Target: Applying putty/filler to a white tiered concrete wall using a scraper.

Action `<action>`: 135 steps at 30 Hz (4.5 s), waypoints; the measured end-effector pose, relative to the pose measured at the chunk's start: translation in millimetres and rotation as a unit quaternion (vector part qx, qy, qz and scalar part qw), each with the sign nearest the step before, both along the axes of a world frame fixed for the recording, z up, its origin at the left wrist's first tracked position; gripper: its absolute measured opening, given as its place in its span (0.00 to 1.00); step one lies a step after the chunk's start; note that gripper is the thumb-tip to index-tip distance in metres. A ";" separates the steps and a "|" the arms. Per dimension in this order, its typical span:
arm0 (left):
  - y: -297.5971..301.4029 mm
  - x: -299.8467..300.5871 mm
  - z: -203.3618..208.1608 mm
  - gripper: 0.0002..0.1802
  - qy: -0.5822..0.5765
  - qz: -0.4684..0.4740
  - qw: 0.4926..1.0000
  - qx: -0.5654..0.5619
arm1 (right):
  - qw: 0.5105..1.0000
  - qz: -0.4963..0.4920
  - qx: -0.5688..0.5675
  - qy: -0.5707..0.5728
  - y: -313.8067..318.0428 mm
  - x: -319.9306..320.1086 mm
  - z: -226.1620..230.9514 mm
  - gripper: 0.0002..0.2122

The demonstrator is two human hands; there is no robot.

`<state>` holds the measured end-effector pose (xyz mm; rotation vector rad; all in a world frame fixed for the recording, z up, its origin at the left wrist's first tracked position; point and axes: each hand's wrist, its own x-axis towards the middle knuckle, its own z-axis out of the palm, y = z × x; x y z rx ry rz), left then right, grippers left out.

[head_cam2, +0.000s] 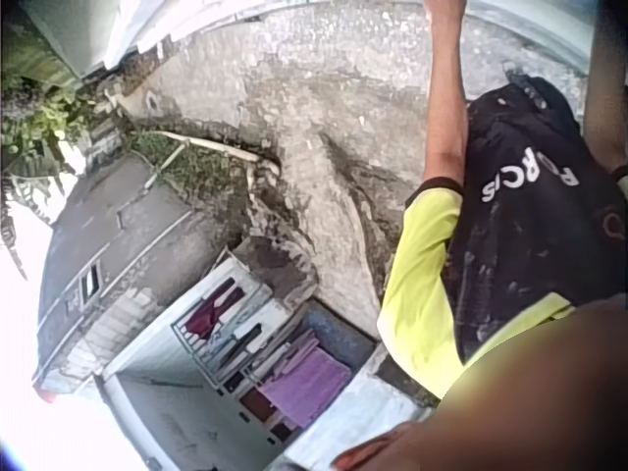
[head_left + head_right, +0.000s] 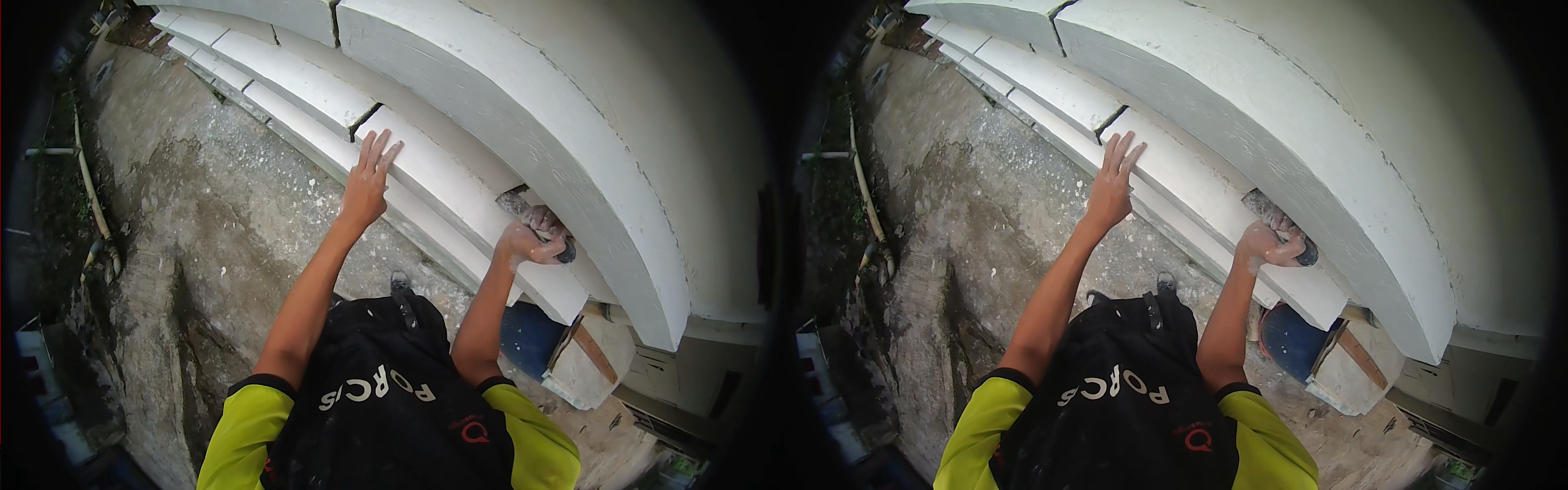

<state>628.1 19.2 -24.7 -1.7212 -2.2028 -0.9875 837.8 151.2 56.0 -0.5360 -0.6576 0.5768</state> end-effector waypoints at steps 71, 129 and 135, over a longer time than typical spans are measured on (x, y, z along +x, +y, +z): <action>-1.5 -0.6 6.6 0.56 0.008 -0.007 1.000 -0.017 | 0.955 0.141 0.069 0.251 3.9 38.7 13.7 0.08; -7.4 22.9 35.5 0.48 0.052 0.052 0.984 -0.160 | 0.911 0.153 0.233 -0.304 -49.2 61.9 -8.4 0.13; 18.2 89.6 44.7 0.44 0.045 -0.083 0.982 -0.161 | 0.946 0.208 0.100 -0.227 -88.8 99.1 4.1 0.14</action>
